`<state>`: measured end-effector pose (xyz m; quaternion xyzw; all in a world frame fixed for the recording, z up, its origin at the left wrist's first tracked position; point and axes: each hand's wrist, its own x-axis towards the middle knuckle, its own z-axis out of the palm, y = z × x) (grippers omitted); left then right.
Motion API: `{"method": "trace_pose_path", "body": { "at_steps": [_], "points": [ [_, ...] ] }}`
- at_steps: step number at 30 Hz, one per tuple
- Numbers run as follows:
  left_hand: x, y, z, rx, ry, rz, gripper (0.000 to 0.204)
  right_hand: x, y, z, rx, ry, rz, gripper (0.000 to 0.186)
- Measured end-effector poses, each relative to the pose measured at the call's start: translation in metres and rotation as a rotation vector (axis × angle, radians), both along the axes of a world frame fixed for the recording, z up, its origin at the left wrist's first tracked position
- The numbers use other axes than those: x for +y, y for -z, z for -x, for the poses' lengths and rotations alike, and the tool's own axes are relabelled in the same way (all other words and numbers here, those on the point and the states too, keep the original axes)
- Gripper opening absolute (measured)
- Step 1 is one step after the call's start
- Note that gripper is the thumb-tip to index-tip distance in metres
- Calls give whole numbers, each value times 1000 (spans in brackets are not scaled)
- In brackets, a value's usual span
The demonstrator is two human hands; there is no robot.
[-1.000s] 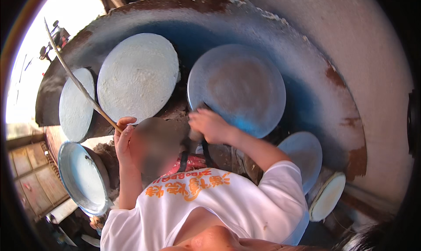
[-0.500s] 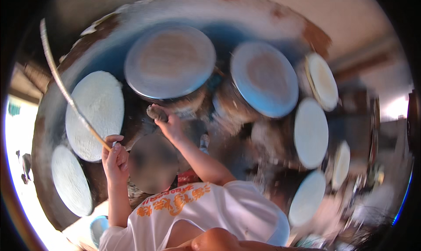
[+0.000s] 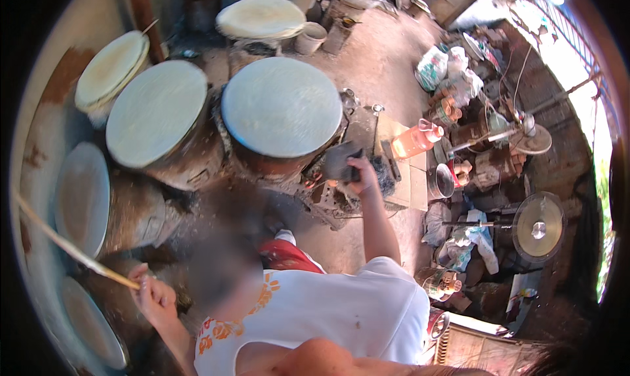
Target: The person prepares multiple thin pancakes or crepes on heated surfaces using a ladle to spread batter and a thin stick to flip and remove them.
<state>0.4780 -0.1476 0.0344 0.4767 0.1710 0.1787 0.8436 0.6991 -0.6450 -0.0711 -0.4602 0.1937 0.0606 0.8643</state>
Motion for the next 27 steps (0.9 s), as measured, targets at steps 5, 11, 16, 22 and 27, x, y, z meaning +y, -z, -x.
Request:
{"method": "trace_pose_path", "body": {
  "at_steps": [5, 11, 16, 22, 27],
  "points": [
    [-117, -2, -146, 246, 177, 88, 15, -137, 71, -116, 150, 69, 230, 40],
    [-143, 28, -192, 382, 303, -183, 16, -197, 150, -172, 245, 30, 1294, 43],
    [-164, -16, -155, 682, -12, -79, 22, -34, 28, -150, -273, 40, 1441, 18],
    [-149, 42, -63, 732, -350, -411, 35, 300, -41, 7, -776, -1466, 96, 44],
    [-148, 84, 121, 716, -461, -330, 40, 396, -18, 185, -580, -2047, -182, 18]
  ]
}}
